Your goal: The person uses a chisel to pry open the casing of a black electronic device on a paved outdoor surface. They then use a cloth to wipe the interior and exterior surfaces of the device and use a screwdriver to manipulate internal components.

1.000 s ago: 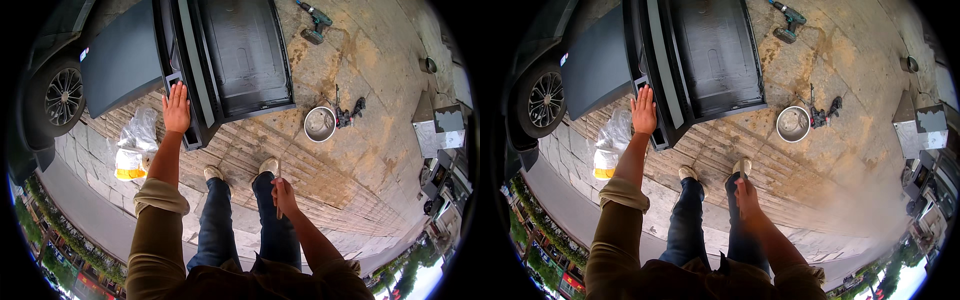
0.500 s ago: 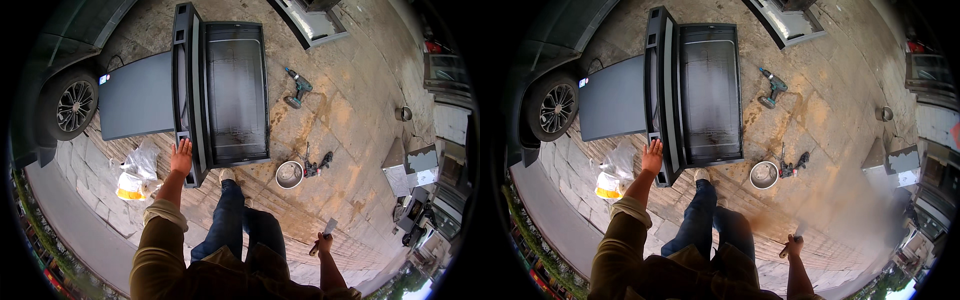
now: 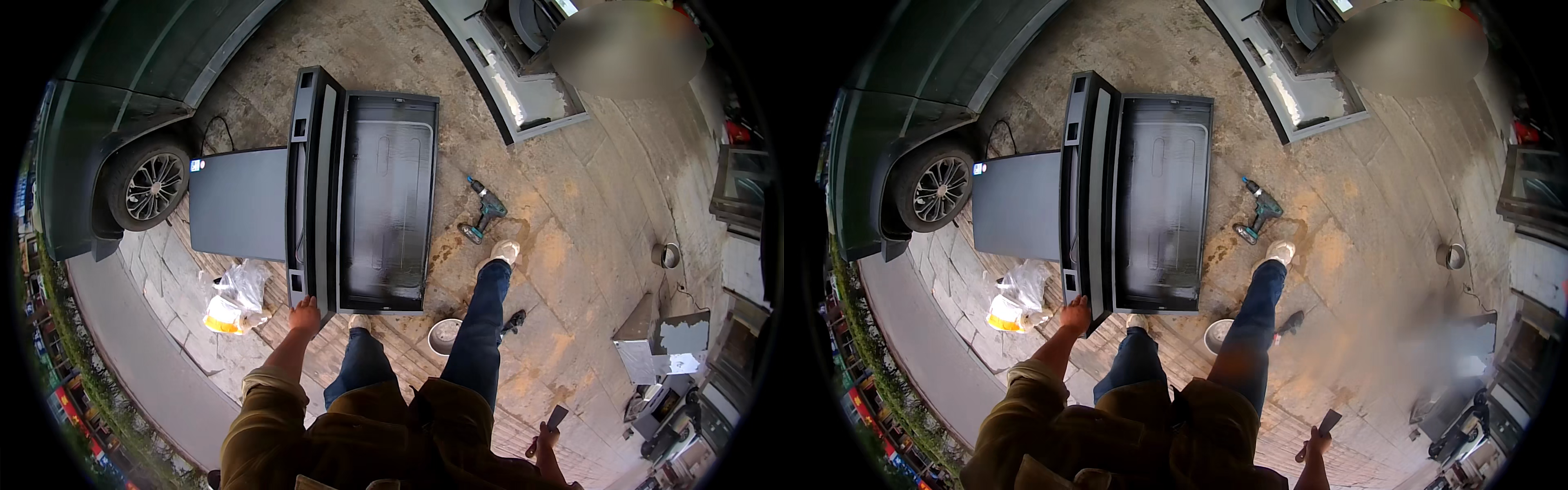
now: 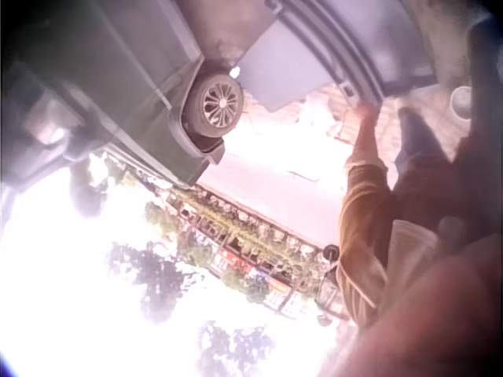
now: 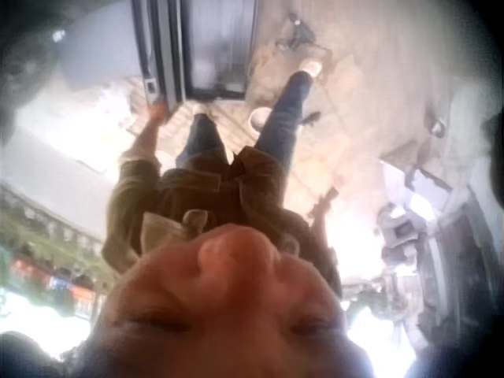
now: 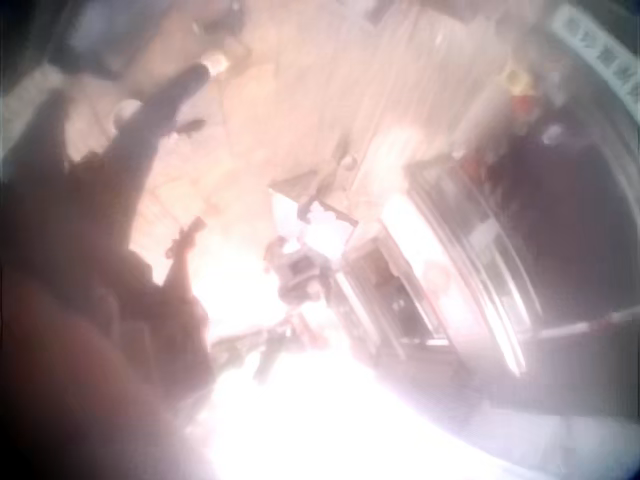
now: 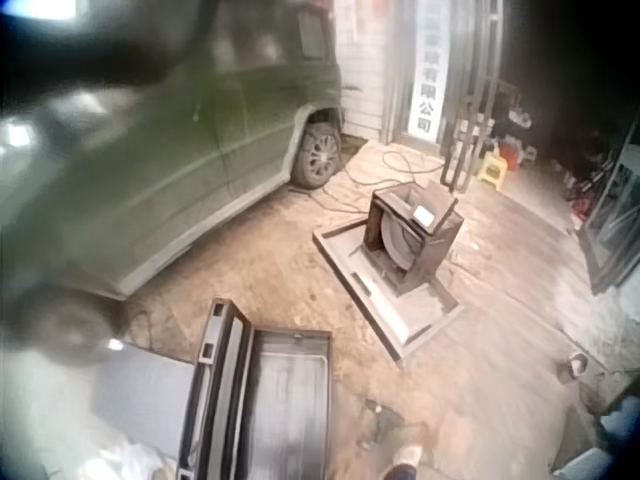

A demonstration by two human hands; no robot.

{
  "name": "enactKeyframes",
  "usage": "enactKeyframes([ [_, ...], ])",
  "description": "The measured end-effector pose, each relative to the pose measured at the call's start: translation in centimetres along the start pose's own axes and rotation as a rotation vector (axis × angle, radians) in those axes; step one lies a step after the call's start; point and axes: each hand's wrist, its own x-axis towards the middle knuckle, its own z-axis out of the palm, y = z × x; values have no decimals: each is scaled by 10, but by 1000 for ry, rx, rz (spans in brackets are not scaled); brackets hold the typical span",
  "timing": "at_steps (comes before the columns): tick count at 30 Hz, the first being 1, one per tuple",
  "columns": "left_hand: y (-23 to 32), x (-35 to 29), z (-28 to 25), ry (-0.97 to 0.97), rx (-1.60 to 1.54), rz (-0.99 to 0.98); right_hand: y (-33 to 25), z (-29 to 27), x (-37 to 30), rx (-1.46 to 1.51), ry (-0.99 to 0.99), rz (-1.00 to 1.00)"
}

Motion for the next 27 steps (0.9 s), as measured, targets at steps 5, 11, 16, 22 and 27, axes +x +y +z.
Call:
enactKeyframes([
  [5, 70, -86, -30, -236, -169, -337, -251, 16, 133, 372, -272, -244],
  [11, 228, -129, -128, -372, -247, -282, -537, -40, 87, 494, -656, -630],
  [16, 282, -131, -168, -297, -355, -316, -643, -49, 50, 554, -841, -614],
  [22, 315, -102, -217, -246, -503, -356, -753, -45, 11, 245, -899, -870],
  [27, 336, -28, -277, -236, -607, -391, -874, -16, -10, 120, -910, -1021],
])
